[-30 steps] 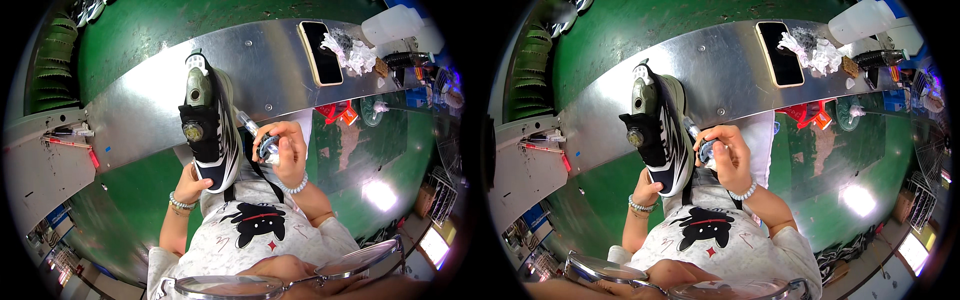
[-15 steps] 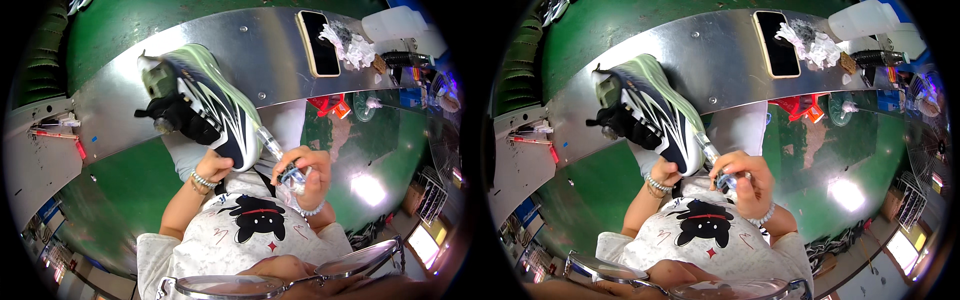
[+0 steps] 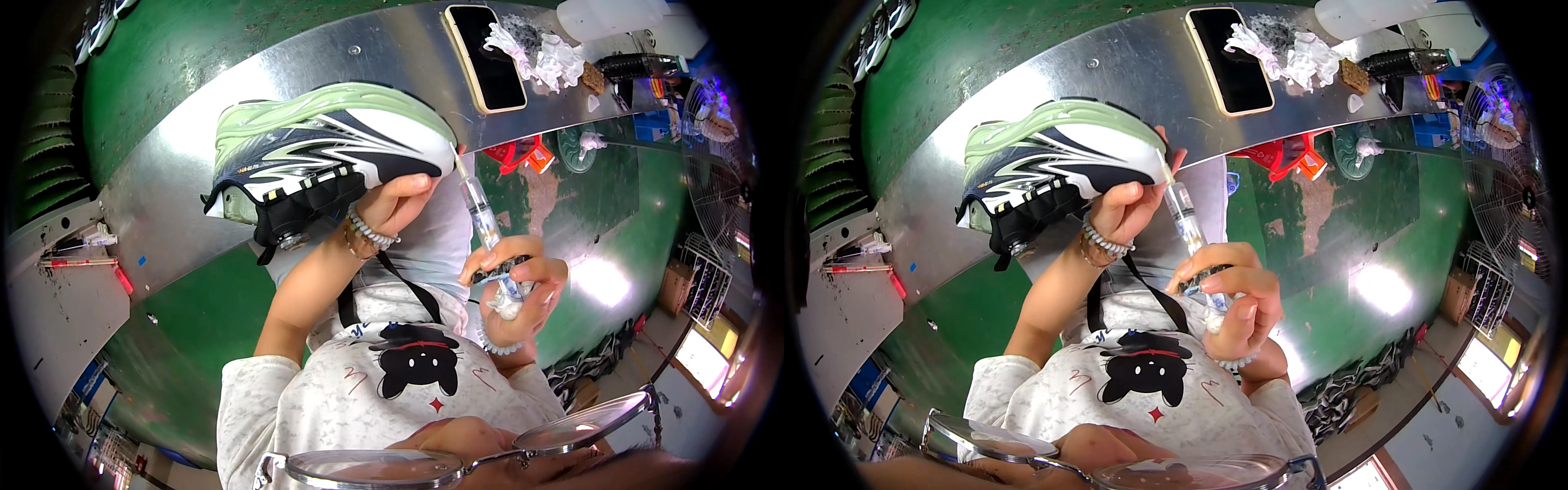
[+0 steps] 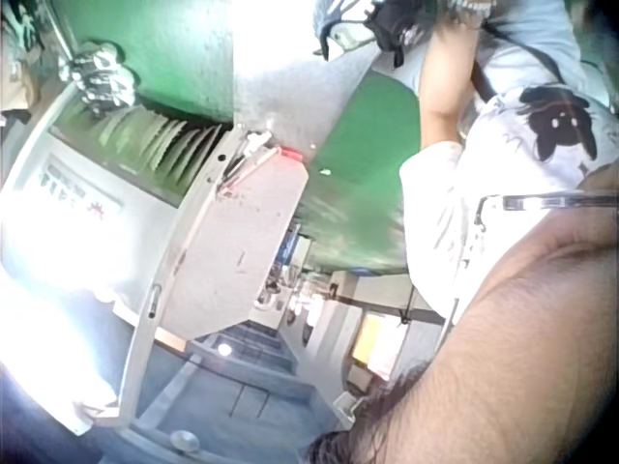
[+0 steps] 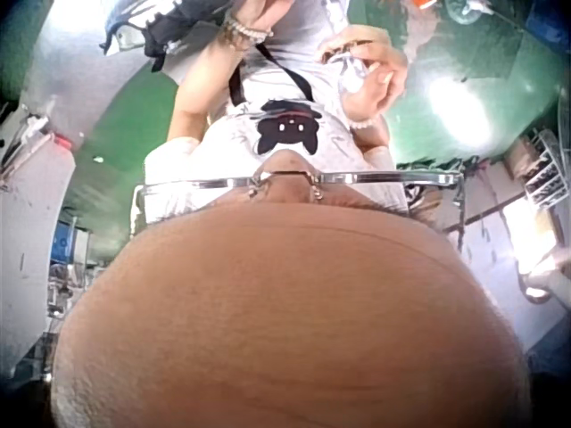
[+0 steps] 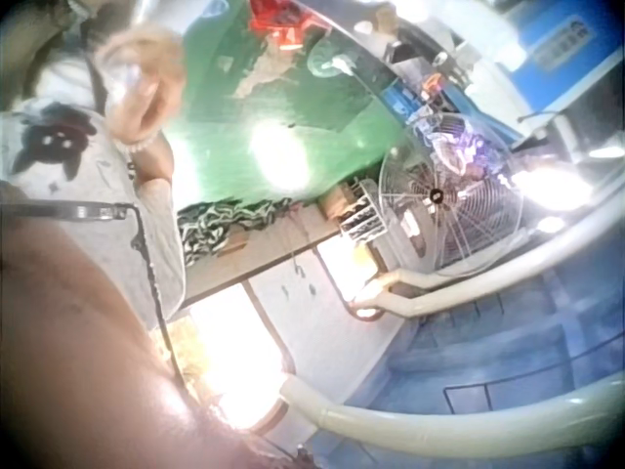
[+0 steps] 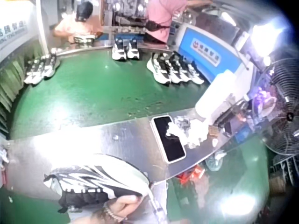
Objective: The person takes shoes from a conveyor belt, applies a liquid using a syringe to the sole and seams of the shoes, and places them back onto the belt.
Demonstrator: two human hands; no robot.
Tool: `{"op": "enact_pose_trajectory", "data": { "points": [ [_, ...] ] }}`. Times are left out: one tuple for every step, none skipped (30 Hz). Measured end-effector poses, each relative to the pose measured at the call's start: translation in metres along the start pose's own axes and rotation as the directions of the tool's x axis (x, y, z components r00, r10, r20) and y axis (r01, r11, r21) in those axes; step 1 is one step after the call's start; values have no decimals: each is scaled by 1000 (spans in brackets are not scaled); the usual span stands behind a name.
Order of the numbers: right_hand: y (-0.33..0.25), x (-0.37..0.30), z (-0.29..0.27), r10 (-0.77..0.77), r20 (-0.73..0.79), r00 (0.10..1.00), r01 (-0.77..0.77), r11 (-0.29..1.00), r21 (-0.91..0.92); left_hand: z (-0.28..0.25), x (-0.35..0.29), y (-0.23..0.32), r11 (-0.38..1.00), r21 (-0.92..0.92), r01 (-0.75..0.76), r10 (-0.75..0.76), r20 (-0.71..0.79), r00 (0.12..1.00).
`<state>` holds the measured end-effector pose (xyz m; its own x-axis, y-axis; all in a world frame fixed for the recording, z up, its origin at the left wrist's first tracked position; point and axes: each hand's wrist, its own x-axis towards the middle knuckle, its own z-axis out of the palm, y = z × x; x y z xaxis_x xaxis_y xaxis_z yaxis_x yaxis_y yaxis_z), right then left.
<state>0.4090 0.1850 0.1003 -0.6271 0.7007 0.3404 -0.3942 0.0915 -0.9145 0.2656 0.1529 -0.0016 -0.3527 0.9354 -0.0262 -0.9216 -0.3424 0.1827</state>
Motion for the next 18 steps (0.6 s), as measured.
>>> {"op": "enact_pose_trajectory", "data": {
  "points": [
    [1,2,2,-10,-16,1000,9,1000,-7,2,5,0,1000,-13,-24,24,14,1000],
    [2,3,4,-18,-19,1000,17,999,-32,6,9,0,998,-58,-36,35,-15,999],
    [3,5,6,-26,-20,999,25,998,-56,11,11,2,997,-67,-36,32,-64,997],
    [4,6,8,-34,-21,999,32,996,-80,14,15,3,996,-69,-56,52,-56,997],
    [5,7,9,-43,-14,999,42,996,-78,16,18,3,995,-71,-76,73,-47,996],
    [5,8,11,-52,-7,999,51,996,-76,19,19,3,987,-118,-108,101,-67,993],
    [6,8,12,-61,0,998,61,995,-73,24,21,3,976,-164,-142,129,-87,988],
    [8,9,14,-76,6,997,76,993,-94,29,21,4,963,-209,-171,151,-110,982],
    [10,10,17,-91,13,996,92,989,-113,37,21,7,961,-235,-147,104,-187,977],
    [11,11,19,-106,20,994,108,985,-133,42,19,10,949,-285,-131,60,-245,968],
    [14,12,20,-119,33,992,122,984,-129,47,16,13,935,-334,-121,17,-299,954],
    [16,13,21,-134,43,990,139,983,-124,59,16,18,950,-286,-121,11,-358,934],
    [18,13,21,-150,54,987,155,981,-119,66,16,22,953,-284,-107,-17,-403,915],
    [18,13,21,-158,80,984,168,975,-147,71,16,25,955,-281,-95,-43,-448,893],
    [19,12,20,-165,105,981,182,968,-175,76,15,28,957,-279,-83,-69,-492,868],
    [19,12,19,-172,129,977,196,959,-204,80,16,28,967,-237,-98,-35,-501,865],
    [22,11,20,-198,117,973,218,956,-198,84,18,27,971,-211,-112,-17,-526,851],
    [24,10,22,-223,104,969,240,951,-194,88,19,26,975,-186,-123,0,-550,835]
  ]
}}
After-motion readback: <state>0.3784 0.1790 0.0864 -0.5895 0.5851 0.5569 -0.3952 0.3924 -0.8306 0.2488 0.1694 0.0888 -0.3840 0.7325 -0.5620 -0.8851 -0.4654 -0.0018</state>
